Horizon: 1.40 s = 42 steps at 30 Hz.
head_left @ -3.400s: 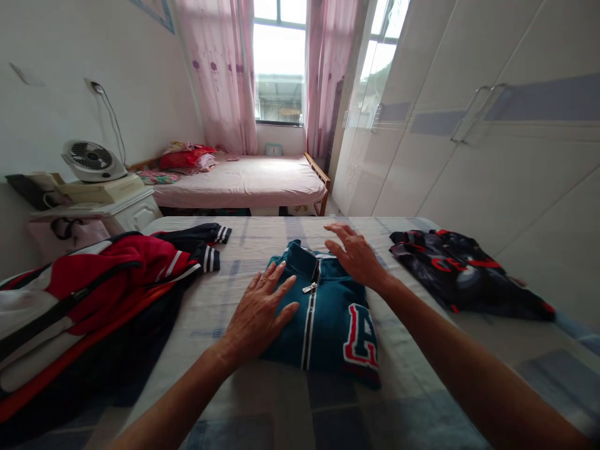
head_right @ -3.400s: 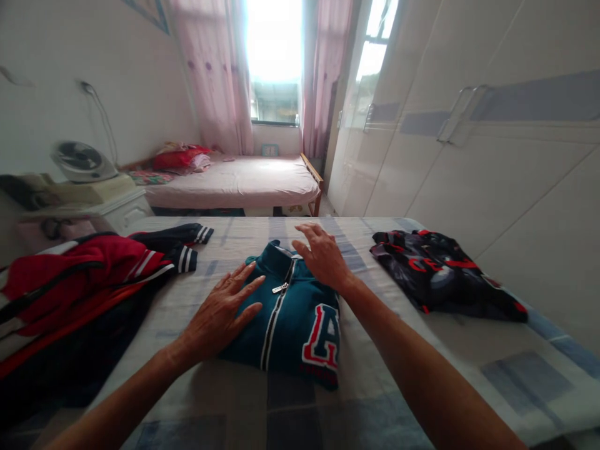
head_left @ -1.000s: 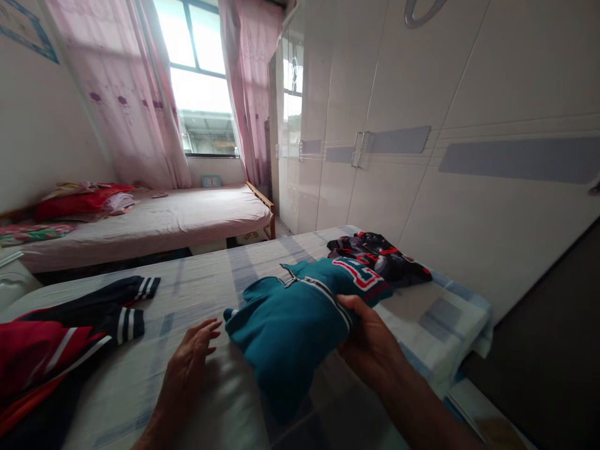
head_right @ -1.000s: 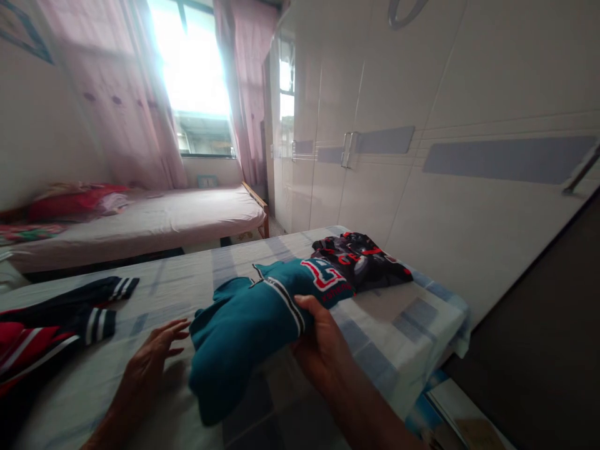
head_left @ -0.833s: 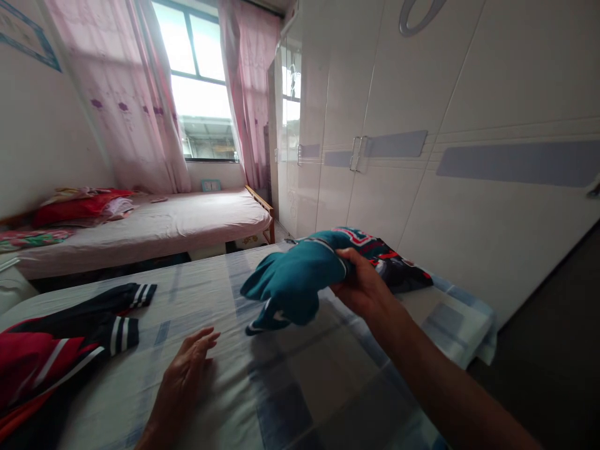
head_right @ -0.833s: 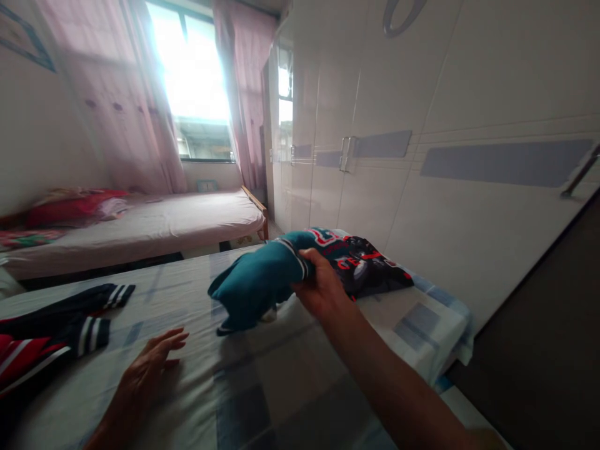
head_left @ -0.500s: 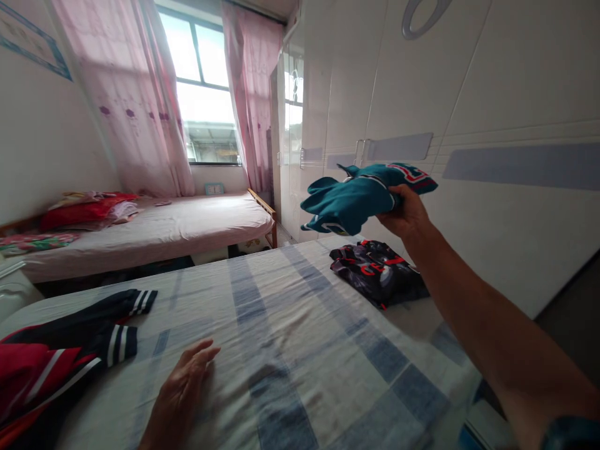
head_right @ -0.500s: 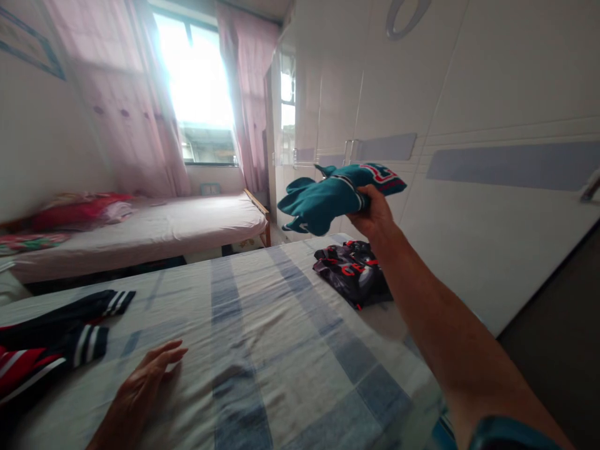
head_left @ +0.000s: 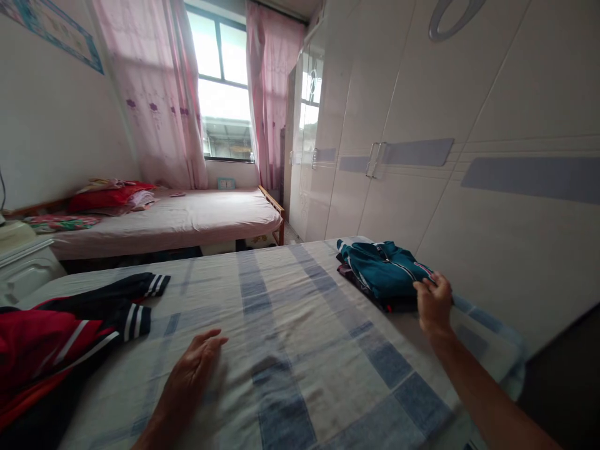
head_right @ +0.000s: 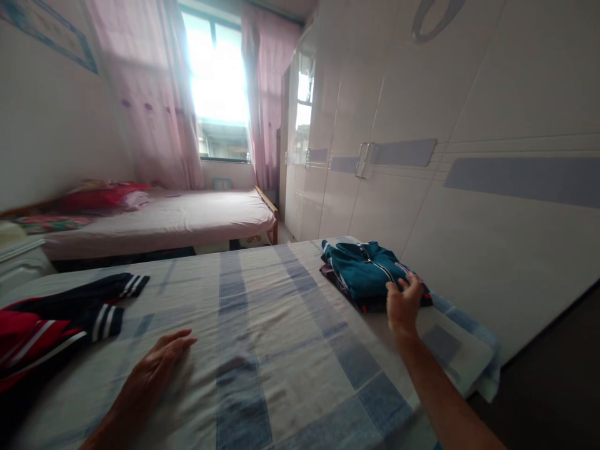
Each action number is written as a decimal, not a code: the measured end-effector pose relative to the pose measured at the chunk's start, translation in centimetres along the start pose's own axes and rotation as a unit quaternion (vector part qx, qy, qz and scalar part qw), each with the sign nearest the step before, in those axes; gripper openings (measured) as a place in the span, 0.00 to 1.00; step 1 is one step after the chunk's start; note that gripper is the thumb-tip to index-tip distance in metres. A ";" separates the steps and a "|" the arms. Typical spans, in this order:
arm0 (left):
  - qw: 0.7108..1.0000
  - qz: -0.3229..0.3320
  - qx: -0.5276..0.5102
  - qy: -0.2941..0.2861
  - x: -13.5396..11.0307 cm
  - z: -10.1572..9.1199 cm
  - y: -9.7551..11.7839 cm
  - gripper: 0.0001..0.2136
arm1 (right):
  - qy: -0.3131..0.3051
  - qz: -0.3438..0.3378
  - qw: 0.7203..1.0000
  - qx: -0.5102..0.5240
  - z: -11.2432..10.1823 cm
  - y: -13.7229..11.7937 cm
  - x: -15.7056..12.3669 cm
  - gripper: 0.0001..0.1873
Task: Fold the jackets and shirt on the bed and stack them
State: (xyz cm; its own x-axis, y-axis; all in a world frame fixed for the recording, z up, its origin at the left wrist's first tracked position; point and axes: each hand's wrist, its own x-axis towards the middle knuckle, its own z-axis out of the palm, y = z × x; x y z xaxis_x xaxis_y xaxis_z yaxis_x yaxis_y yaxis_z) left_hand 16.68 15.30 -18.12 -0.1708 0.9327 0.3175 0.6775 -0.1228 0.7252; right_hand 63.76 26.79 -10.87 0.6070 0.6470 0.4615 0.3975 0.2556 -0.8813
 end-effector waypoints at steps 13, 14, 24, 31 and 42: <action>0.999 0.001 -0.001 0.039 -0.6 -0.4 3.2 0.23 | -0.407 0.070 0.910 0.028 13.0 -1.5 -12.9 0.38; 0.999 0.004 0.001 0.041 -0.6 -0.4 3.2 0.23 | -0.419 0.069 0.905 0.010 13.3 -0.5 -12.8 0.36; 0.997 0.028 0.050 0.052 -0.6 -0.6 3.1 0.19 | -0.433 -0.081 0.884 -0.159 13.5 0.3 -11.8 0.28; 0.969 0.022 0.162 0.186 0.2 -7.9 4.7 0.16 | -0.445 -0.083 0.874 -0.179 13.5 -0.1 -11.7 0.30; 0.839 -0.184 0.405 0.312 -3.6 -18.9 1.7 0.26 | -0.458 -0.083 0.867 -0.180 13.7 0.0 -12.0 0.30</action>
State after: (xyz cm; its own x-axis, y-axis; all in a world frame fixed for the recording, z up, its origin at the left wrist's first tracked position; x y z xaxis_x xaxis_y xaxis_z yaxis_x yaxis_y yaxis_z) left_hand 4.98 5.33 -6.47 -0.6451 0.4662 0.6054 0.7177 0.6416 0.2706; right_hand 47.01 28.88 -17.81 -0.2150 0.9635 0.1594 0.7159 0.2665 -0.6454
